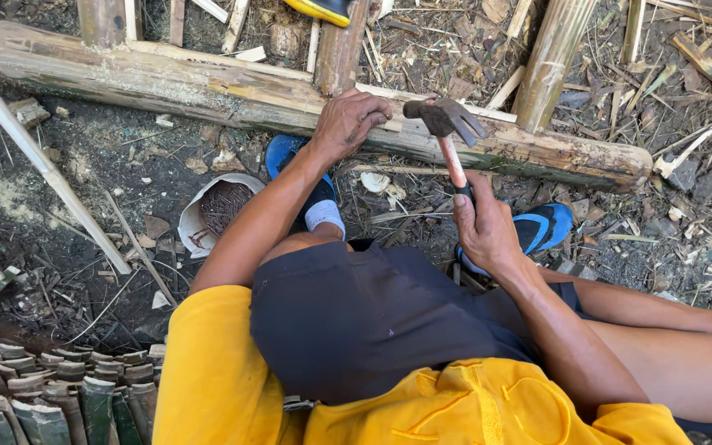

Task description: The person sits on the ground and assembles a bamboo frame by cutting strips with a hand saw and nailing them to a larger structure using a hammer. The person repeatedly measures, cuts, and fastens bamboo pieces to construct the frame.

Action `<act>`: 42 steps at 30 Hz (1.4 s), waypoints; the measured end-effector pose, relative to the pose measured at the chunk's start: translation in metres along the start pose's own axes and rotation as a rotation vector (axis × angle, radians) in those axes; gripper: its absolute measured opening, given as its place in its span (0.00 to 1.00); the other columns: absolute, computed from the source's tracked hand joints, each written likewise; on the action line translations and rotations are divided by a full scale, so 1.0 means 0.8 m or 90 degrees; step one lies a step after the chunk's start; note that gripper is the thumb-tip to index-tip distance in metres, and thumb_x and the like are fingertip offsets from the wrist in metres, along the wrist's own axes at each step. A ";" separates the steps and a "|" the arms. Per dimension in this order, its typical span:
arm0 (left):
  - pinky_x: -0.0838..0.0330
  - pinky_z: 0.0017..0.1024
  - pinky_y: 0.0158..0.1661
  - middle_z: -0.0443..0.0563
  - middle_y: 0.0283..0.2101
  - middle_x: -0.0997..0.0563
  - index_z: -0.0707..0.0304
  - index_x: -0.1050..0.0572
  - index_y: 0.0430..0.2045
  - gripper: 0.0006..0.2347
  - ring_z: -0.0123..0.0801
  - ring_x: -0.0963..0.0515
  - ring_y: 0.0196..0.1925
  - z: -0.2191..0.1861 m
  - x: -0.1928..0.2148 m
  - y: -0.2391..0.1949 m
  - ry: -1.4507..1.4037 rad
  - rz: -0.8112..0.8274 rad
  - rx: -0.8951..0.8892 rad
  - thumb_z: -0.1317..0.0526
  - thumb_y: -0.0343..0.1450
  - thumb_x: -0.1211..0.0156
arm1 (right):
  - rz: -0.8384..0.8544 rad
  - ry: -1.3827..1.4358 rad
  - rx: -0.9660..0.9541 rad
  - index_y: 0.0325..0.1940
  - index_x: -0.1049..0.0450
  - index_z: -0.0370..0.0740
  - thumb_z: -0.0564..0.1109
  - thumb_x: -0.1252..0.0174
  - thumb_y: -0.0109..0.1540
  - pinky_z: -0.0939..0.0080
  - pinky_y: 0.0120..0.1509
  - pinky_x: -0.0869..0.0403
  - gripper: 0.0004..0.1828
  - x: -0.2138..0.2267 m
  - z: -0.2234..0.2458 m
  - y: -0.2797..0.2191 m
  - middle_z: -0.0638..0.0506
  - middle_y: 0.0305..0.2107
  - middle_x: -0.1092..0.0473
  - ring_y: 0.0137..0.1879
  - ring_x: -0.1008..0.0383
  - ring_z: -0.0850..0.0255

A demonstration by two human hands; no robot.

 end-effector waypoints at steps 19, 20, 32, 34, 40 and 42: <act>0.25 0.34 0.44 0.44 0.36 0.16 0.54 0.18 0.36 0.05 0.35 0.21 0.40 0.003 -0.013 -0.004 0.082 0.029 -0.005 0.58 0.71 0.31 | 0.123 -0.239 -0.101 0.55 0.36 0.33 0.48 0.53 0.74 0.34 0.39 0.30 0.15 -0.043 0.001 0.046 0.32 0.25 0.28 0.32 0.26 0.31; 0.25 0.34 0.45 0.43 0.37 0.16 0.54 0.18 0.36 0.05 0.34 0.20 0.41 0.002 -0.011 -0.003 0.072 0.014 -0.021 0.59 0.70 0.32 | 0.088 -0.186 -0.082 0.56 0.37 0.33 0.48 0.53 0.73 0.34 0.39 0.30 0.15 -0.037 0.005 0.044 0.32 0.25 0.28 0.32 0.26 0.30; 0.25 0.36 0.50 0.47 0.42 0.16 0.58 0.19 0.42 0.08 0.39 0.19 0.45 -0.002 0.000 -0.001 0.020 0.030 0.017 0.61 0.71 0.32 | 0.040 -0.157 -0.051 0.49 0.40 0.35 0.48 0.52 0.72 0.27 0.38 0.34 0.13 -0.062 -0.026 0.043 0.26 0.24 0.29 0.31 0.29 0.25; 0.25 0.39 0.52 0.53 0.46 0.18 0.63 0.22 0.49 0.13 0.43 0.19 0.49 -0.016 0.019 -0.007 -0.012 0.001 -0.011 0.61 0.72 0.35 | 0.024 -0.135 -0.040 0.50 0.41 0.35 0.48 0.53 0.71 0.27 0.38 0.34 0.13 -0.064 -0.026 0.043 0.26 0.23 0.29 0.30 0.29 0.25; 0.25 0.42 0.52 0.59 0.47 0.17 0.63 0.20 0.44 0.12 0.50 0.17 0.50 0.015 0.129 -0.161 0.114 -0.051 0.336 0.54 0.77 0.43 | 0.010 -0.107 0.062 0.62 0.39 0.39 0.48 0.49 0.69 0.29 0.39 0.33 0.19 -0.080 0.019 0.073 0.28 0.26 0.27 0.34 0.28 0.25; 0.25 0.46 0.50 0.61 0.45 0.16 0.63 0.18 0.41 0.13 0.53 0.17 0.49 0.045 0.153 -0.247 0.212 0.105 0.510 0.53 0.75 0.40 | 0.053 -0.097 0.051 0.66 0.41 0.41 0.49 0.47 0.68 0.31 0.39 0.32 0.23 -0.088 0.037 0.089 0.29 0.26 0.27 0.34 0.26 0.27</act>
Point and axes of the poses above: each hand's wrist, its own y-axis towards the middle knuckle, its own x-axis out of the back of the hand, z = x × y, the point moved 5 cm from there along y, towards the middle knuckle
